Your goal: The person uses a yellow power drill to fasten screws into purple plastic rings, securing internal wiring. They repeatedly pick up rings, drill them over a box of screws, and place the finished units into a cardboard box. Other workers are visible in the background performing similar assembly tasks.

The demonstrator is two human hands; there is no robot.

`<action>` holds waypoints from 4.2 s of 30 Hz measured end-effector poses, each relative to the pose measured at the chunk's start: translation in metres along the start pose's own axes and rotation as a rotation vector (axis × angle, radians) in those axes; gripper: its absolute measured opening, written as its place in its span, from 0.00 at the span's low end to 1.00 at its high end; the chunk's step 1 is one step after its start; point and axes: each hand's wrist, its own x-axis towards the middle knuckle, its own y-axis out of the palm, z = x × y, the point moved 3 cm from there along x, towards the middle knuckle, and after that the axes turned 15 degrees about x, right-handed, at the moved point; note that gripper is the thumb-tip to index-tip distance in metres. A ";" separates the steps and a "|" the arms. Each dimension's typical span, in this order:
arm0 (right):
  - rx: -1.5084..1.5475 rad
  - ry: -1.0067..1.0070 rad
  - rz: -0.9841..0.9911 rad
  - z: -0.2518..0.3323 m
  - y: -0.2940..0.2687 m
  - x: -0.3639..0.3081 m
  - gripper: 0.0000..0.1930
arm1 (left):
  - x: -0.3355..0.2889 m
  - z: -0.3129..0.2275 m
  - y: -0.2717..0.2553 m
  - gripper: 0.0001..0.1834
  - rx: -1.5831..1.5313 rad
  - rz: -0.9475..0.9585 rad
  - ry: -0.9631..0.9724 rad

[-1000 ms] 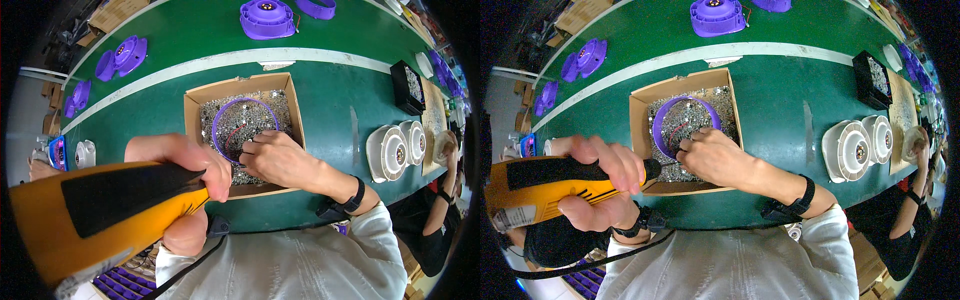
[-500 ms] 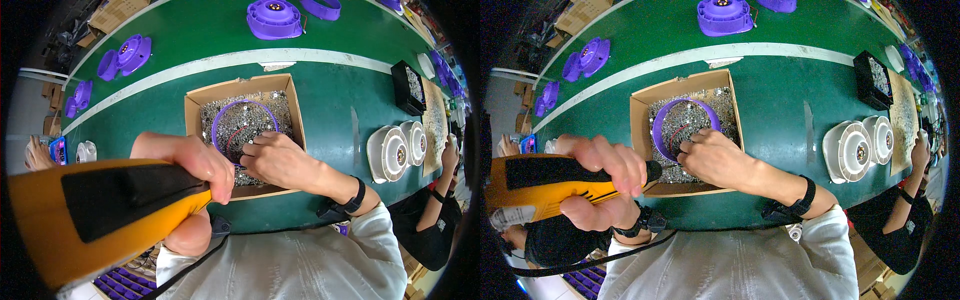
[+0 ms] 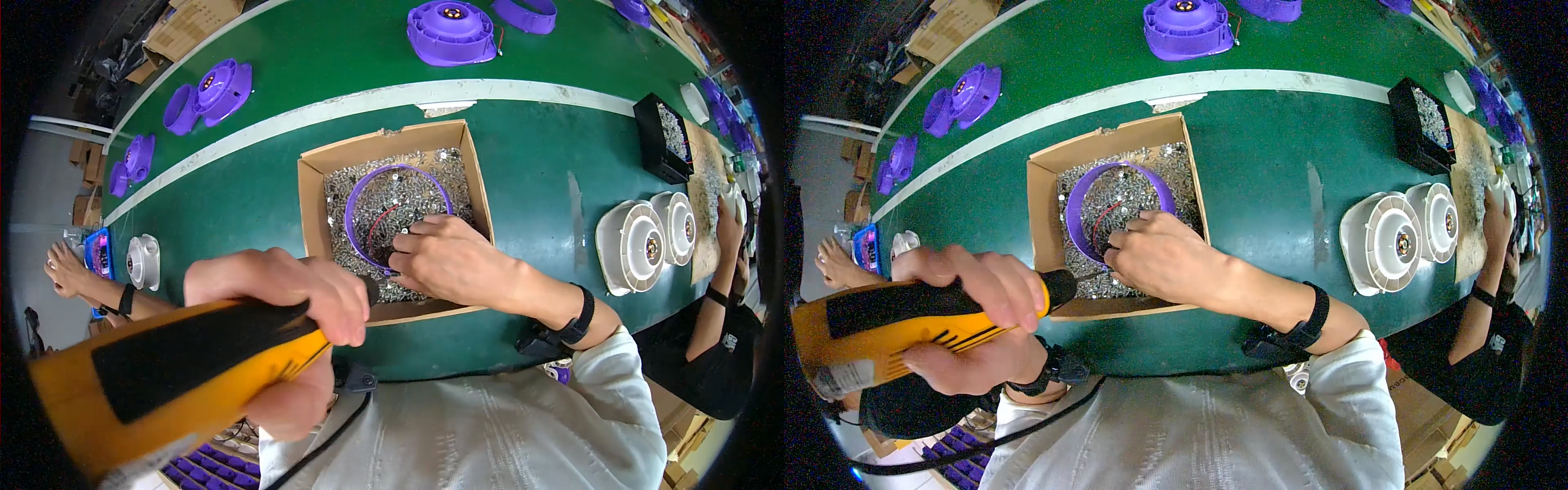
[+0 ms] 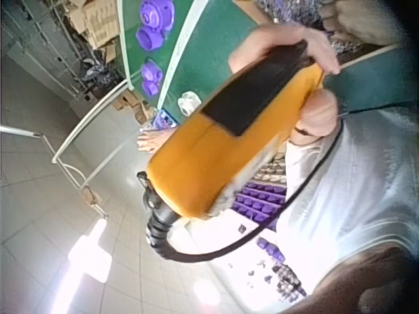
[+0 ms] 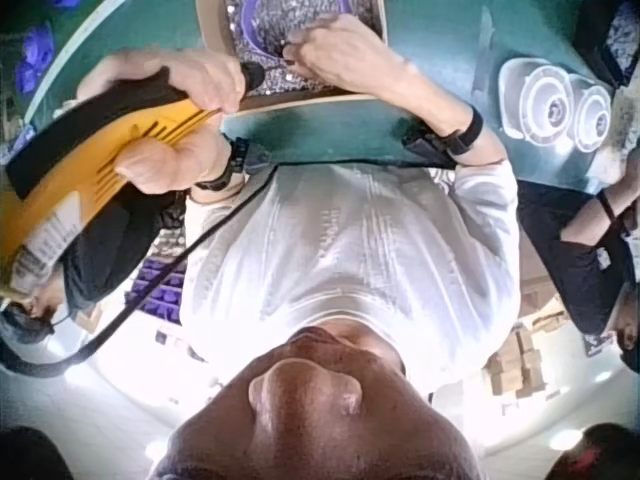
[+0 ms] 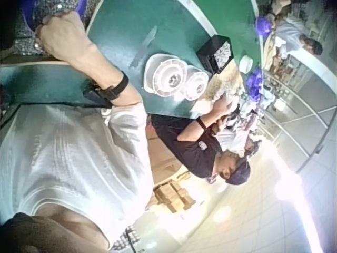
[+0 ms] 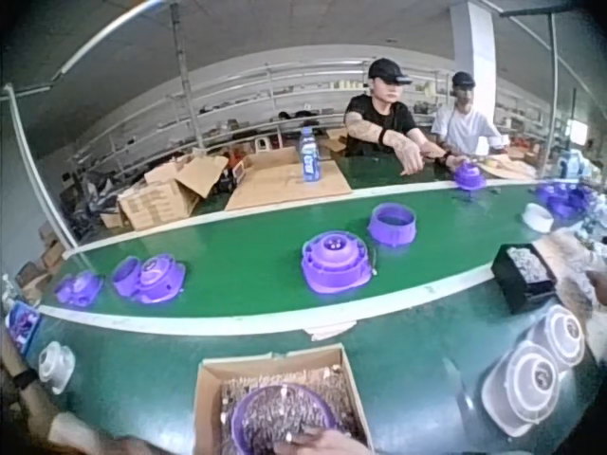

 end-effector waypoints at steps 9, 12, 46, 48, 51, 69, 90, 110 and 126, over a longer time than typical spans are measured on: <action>0.022 -0.006 0.000 0.001 -0.001 -0.001 0.07 | 0.000 0.002 0.006 0.33 -0.028 0.175 -0.037; 0.007 0.005 0.006 0.001 -0.001 -0.001 0.07 | 0.000 0.001 0.009 0.34 -0.036 0.179 -0.069; -0.099 0.009 0.014 -0.003 0.008 -0.003 0.08 | -0.007 -0.008 -0.011 0.33 -0.028 -0.111 -0.001; -0.112 0.077 0.080 -0.006 0.010 -0.005 0.14 | -0.011 -0.003 -0.021 0.32 -0.037 -0.149 0.024; -0.026 0.021 -0.039 0.000 0.002 -0.003 0.12 | -0.023 0.011 -0.038 0.30 -0.017 -0.221 0.047; 0.215 0.075 -0.167 0.011 -0.010 0.005 0.20 | -0.060 0.079 -0.076 0.23 -0.311 -0.702 -0.075; -0.007 -0.164 -0.477 0.027 -0.028 -0.008 0.06 | -0.064 0.097 -0.076 0.22 -0.457 -0.922 -0.277; -0.162 -0.059 -0.562 0.000 -0.124 0.068 0.06 | -0.067 0.099 -0.075 0.22 -0.534 -0.938 -0.279; -0.059 0.127 -0.097 -0.114 -0.058 0.284 0.15 | -0.073 0.102 -0.074 0.23 -0.465 -0.893 -0.273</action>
